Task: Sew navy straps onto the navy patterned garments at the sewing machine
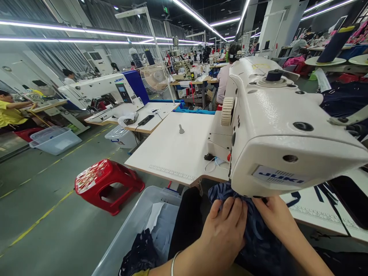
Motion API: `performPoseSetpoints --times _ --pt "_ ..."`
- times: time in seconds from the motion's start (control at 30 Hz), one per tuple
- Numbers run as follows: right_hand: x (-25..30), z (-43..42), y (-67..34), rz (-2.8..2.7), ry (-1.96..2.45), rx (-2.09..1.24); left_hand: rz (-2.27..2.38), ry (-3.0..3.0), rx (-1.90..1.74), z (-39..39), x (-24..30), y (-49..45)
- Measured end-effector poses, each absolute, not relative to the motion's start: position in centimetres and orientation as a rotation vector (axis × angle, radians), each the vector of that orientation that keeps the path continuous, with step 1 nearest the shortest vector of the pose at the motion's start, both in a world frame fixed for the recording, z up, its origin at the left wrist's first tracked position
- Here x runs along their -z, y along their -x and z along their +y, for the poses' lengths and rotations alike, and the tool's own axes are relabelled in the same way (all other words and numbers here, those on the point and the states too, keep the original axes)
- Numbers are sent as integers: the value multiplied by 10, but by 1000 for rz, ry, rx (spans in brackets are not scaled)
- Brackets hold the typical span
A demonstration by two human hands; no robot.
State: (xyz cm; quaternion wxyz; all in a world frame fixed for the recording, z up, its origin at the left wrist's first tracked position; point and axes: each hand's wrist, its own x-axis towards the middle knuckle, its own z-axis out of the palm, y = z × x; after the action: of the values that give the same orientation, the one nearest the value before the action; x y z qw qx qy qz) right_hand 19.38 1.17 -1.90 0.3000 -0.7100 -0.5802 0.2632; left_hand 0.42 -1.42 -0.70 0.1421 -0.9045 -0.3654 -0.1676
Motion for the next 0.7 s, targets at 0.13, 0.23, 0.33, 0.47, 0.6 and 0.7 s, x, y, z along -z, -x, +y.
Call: performPoseSetpoints --times 0.13,0.23,0.33,0.47,0.6,0.7 --pt "20 11 -194 -1543 1883 -709 -1054 2593 495 -14 6 -5" --pt "22 11 -195 -1542 1879 -701 -1072 2604 481 -15 7 -6" --pt "23 12 -194 -1548 1877 -684 -1068 2602 501 -15 7 -6" --pt "20 12 -193 -1539 1859 -651 -1057 2590 545 -14 6 -6" --pt "20 12 -192 -1531 1839 -716 -1063 2577 551 -14 7 -6" --pt "23 14 -192 -1499 1862 -702 -1065 2574 548 -13 8 -6"
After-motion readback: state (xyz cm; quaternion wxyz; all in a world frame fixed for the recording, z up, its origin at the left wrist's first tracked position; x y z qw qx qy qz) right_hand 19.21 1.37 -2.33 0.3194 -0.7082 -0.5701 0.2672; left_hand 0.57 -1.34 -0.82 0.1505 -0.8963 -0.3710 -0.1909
